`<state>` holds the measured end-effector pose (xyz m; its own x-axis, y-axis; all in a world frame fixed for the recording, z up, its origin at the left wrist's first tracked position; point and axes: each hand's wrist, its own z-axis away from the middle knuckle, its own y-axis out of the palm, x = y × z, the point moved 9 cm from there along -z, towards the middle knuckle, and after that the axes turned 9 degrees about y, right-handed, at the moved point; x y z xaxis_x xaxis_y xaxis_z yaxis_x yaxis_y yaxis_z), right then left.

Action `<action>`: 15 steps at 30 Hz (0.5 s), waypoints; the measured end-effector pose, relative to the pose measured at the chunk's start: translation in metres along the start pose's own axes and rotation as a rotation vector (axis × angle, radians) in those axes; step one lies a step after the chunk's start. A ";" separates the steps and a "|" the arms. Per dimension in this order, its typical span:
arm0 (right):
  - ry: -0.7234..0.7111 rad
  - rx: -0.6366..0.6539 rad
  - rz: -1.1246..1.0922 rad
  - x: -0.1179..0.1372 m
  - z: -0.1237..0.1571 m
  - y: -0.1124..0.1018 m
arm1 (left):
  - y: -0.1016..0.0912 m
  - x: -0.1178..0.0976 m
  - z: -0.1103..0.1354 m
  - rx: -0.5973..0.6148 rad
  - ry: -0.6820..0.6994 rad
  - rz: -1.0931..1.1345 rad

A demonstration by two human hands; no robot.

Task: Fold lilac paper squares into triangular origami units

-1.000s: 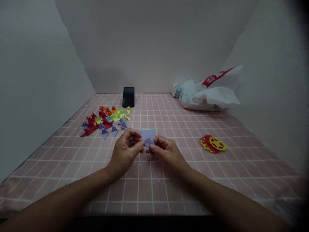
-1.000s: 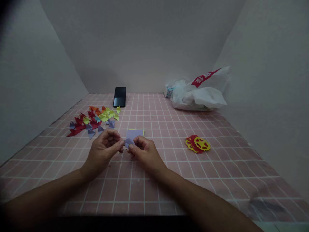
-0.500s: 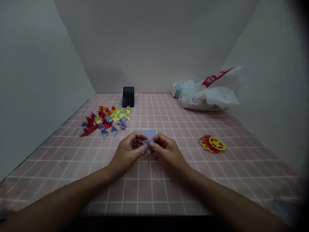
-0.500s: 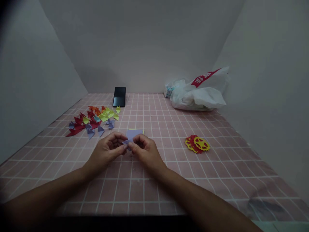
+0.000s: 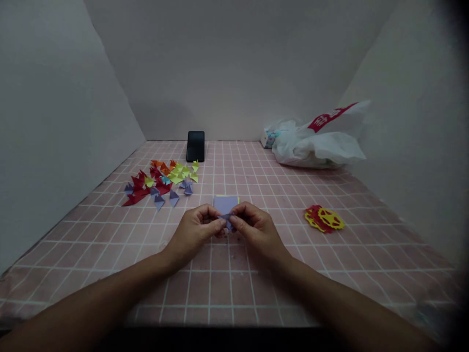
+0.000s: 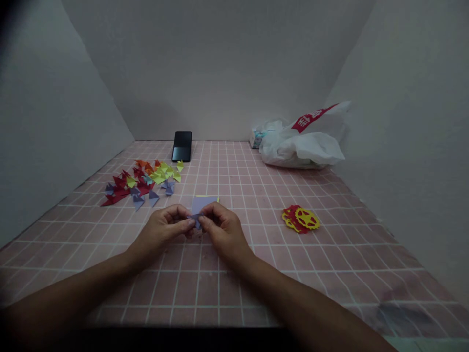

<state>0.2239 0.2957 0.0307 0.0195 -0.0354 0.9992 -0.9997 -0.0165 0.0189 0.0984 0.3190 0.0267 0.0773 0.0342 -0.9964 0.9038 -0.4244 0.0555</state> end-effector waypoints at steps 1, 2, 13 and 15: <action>-0.016 0.002 -0.003 0.001 0.000 0.001 | 0.000 -0.001 0.000 -0.001 0.001 -0.004; -0.032 0.001 -0.008 0.002 0.000 0.001 | 0.000 -0.001 0.000 -0.001 0.001 -0.007; -0.182 -0.018 0.116 0.014 0.005 -0.002 | -0.003 0.002 0.000 -0.009 0.001 0.063; -0.216 -0.025 0.147 0.018 0.007 -0.002 | -0.003 0.003 0.000 -0.001 0.012 0.076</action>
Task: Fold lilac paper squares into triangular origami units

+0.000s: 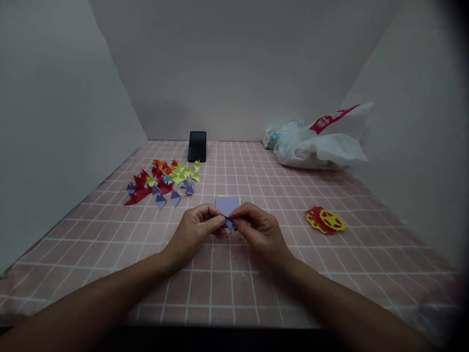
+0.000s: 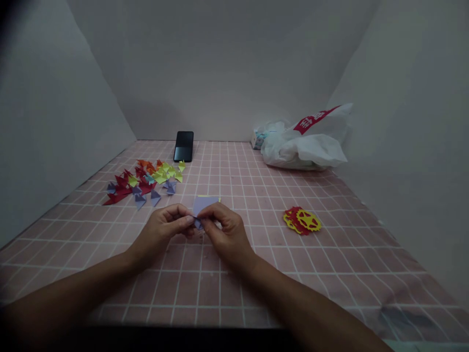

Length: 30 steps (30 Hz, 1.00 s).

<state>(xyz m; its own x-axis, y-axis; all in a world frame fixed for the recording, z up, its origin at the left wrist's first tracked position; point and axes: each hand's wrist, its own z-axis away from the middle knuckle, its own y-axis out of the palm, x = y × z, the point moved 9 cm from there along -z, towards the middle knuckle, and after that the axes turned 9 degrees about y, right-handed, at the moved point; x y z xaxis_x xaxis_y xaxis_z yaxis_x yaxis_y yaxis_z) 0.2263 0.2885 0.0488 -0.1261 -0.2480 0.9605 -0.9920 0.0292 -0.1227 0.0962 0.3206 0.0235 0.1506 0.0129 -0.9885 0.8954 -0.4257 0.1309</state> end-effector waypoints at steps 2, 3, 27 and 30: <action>-0.029 -0.001 0.037 0.004 0.001 0.000 | 0.000 0.000 0.000 0.003 0.004 0.007; -0.044 -0.001 0.058 0.006 0.001 0.000 | 0.000 0.000 0.000 0.002 0.003 0.011; 0.061 0.035 -0.001 0.008 -0.003 -0.001 | -0.006 -0.009 -0.002 -0.067 0.029 -0.072; 0.183 0.074 -0.097 -0.004 -0.004 0.002 | -0.006 -0.015 -0.002 -0.060 0.064 -0.154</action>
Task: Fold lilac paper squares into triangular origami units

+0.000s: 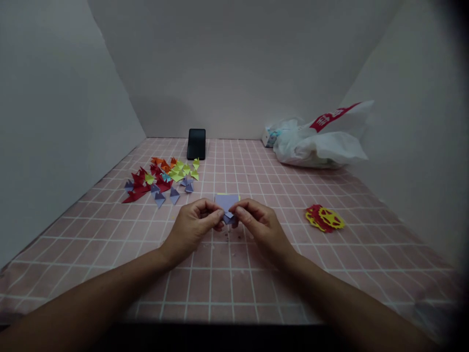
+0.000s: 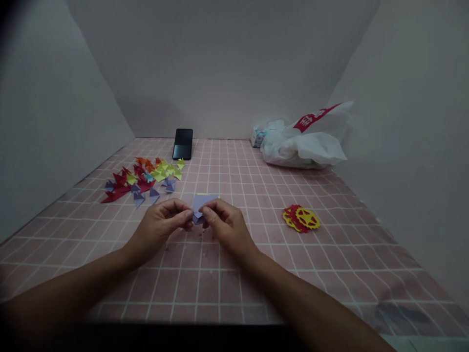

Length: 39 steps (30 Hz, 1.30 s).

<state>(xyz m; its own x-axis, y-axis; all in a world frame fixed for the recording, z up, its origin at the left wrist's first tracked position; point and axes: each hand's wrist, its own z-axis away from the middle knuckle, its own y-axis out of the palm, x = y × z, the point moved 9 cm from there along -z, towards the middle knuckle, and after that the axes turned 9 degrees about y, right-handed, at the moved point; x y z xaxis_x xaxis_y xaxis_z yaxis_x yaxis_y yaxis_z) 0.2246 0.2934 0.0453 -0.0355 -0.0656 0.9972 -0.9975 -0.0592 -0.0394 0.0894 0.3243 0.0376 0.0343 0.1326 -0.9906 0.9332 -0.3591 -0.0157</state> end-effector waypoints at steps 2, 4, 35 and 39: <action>0.063 0.023 -0.004 -0.007 -0.001 0.002 | 0.000 -0.002 0.000 0.011 0.012 -0.041; 0.106 0.036 0.000 -0.011 -0.002 0.003 | 0.001 -0.003 0.000 0.020 0.016 -0.058; 0.119 0.017 0.089 -0.014 -0.002 0.003 | 0.006 0.007 -0.005 0.203 -0.020 -0.064; 0.113 0.033 0.087 -0.013 -0.002 0.004 | 0.007 0.007 -0.005 0.214 -0.024 -0.097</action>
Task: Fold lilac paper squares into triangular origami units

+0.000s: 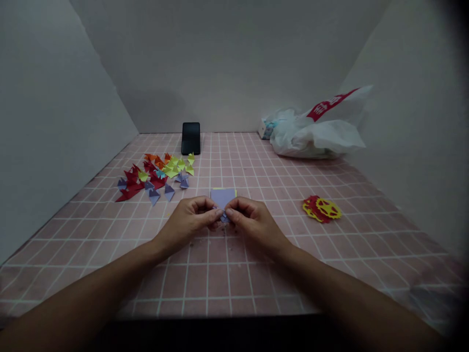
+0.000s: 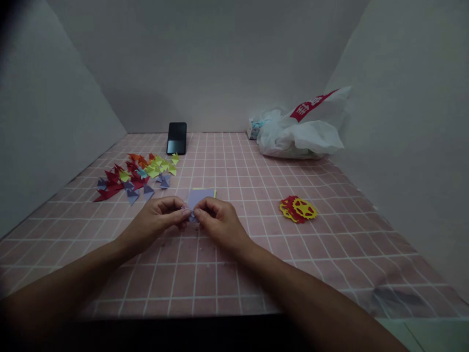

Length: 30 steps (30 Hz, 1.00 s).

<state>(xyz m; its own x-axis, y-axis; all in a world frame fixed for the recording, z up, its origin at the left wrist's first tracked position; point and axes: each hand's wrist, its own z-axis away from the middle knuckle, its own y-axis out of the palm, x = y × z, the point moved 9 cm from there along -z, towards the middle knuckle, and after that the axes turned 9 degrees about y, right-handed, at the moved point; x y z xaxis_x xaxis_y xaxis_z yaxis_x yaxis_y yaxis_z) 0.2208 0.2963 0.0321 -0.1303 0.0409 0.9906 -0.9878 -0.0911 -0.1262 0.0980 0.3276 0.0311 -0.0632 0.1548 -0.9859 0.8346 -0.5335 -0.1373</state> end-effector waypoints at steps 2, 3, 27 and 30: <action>0.009 0.018 -0.019 -0.001 0.000 0.001 | 0.000 0.000 0.000 -0.002 -0.001 -0.014; 0.015 0.026 -0.028 -0.001 0.000 0.002 | 0.000 0.000 0.000 -0.002 -0.003 -0.023; -0.098 0.003 -0.097 0.005 0.000 0.000 | -0.001 0.009 -0.003 0.008 -0.110 0.093; -0.179 -0.019 -0.009 0.013 0.003 -0.001 | 0.000 0.010 -0.004 0.028 -0.114 0.095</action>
<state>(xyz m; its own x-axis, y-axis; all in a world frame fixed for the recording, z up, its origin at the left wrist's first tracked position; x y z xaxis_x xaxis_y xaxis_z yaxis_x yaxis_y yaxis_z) 0.2205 0.2937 0.0449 -0.1059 -0.1367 0.9849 -0.9905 -0.0725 -0.1165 0.0996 0.3319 0.0212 -0.0473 0.0081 -0.9988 0.8243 -0.5645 -0.0436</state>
